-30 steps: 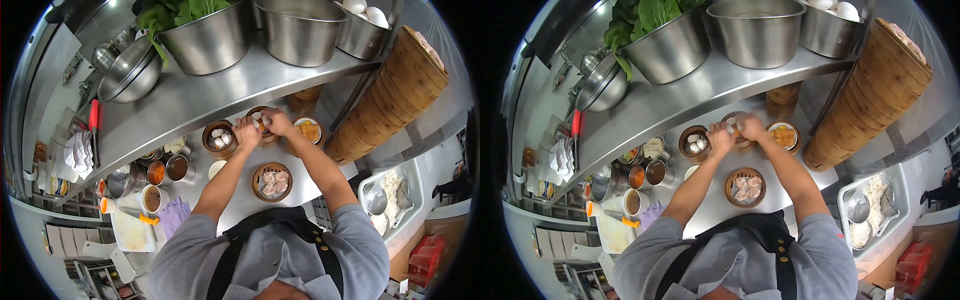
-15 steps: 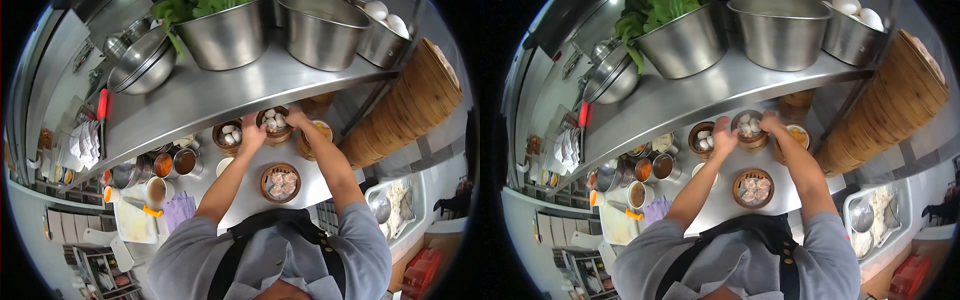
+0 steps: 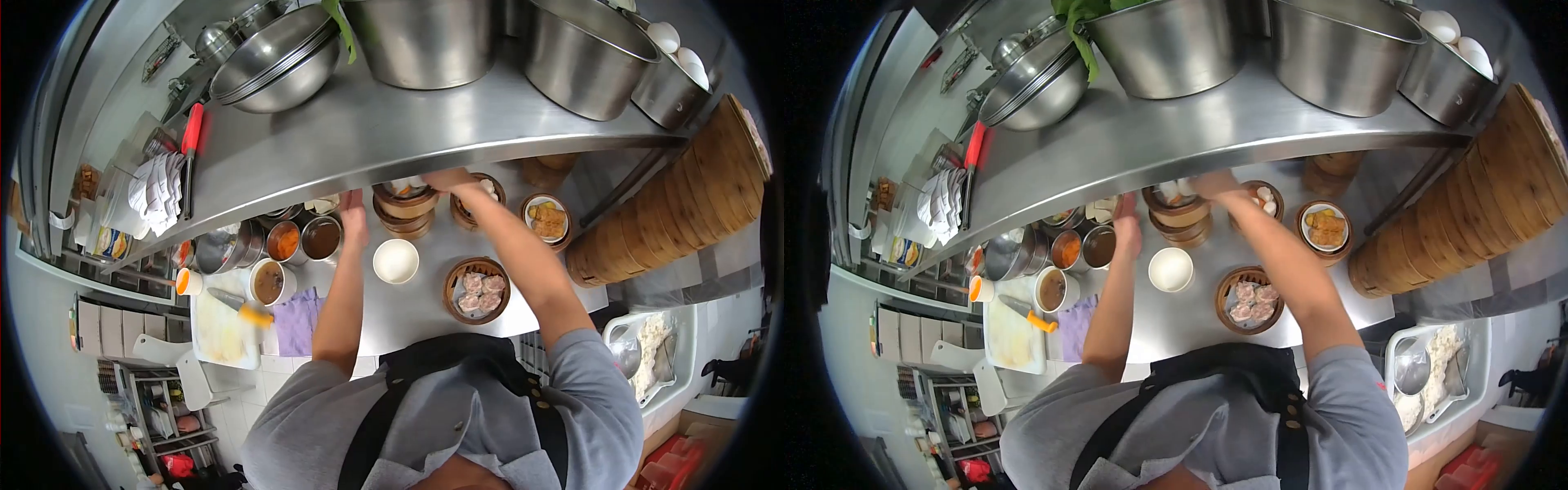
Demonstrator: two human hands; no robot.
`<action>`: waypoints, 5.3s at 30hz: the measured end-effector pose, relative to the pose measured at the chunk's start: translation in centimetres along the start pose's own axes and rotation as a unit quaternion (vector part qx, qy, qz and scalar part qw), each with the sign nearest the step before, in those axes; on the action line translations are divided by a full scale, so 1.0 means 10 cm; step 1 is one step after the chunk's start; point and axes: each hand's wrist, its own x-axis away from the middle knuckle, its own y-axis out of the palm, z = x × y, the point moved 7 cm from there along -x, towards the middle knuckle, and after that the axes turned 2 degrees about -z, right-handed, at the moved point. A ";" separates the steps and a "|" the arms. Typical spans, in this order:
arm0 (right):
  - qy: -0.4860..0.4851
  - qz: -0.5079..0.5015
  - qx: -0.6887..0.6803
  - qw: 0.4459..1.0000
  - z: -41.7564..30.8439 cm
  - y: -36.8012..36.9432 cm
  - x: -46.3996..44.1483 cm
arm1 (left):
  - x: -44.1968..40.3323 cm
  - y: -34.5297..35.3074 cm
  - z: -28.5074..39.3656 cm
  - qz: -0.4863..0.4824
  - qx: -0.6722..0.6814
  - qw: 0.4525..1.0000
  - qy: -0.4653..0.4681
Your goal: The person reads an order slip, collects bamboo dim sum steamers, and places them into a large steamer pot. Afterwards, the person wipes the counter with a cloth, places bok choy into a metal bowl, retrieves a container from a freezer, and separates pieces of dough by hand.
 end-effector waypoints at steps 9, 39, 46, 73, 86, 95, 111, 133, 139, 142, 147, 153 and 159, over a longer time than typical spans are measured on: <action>0.038 0.080 0.021 0.996 0.70 0.22 0.03 | -0.09 0.17 -0.48 0.009 0.140 0.989 -0.054; 0.053 0.033 0.233 0.970 1.41 -0.28 -0.08 | 1.05 1.47 0.50 -0.229 -0.255 0.905 0.251; 0.044 -0.052 0.225 0.972 1.51 -0.26 -0.04 | 0.69 2.33 -0.56 -0.284 -0.413 0.824 0.266; -0.062 -0.029 0.205 0.976 1.40 -0.34 0.02 | 0.52 2.38 -0.76 -0.306 -0.592 0.736 0.120; 0.057 -0.049 0.258 0.963 1.31 -0.35 0.34 | 0.49 2.34 -0.79 -0.342 -0.609 0.712 0.070; 0.104 -0.017 0.201 0.974 1.55 -0.19 0.44 | 0.46 2.22 -0.87 -0.309 -0.577 0.750 0.092; 0.174 -0.031 0.158 0.972 1.38 -0.32 0.27 | 0.75 1.61 -0.95 -0.187 -0.394 0.895 0.099; 0.161 0.383 -0.756 0.506 3.10 0.08 1.83 | 1.15 3.43 -1.06 -0.394 -0.201 0.889 -0.121; 0.237 0.420 -0.628 0.611 3.00 -0.01 1.88 | 0.35 2.60 -0.57 -0.043 -0.425 0.855 0.294; 0.248 0.240 -0.554 0.758 2.87 0.47 1.44 | -0.30 2.15 -1.36 -0.105 -0.504 0.855 0.056; 0.165 0.262 -0.267 0.913 2.59 0.57 0.88 | 0.18 1.93 -1.35 -0.152 -0.295 0.893 -0.303; 0.137 0.295 -0.072 0.943 2.43 0.35 1.12 | 0.26 1.99 -1.36 -0.198 -0.326 0.889 -0.253; 0.192 0.450 -0.014 0.872 2.12 -0.56 1.99 | 0.31 2.14 -1.53 -0.273 -0.296 0.897 -0.183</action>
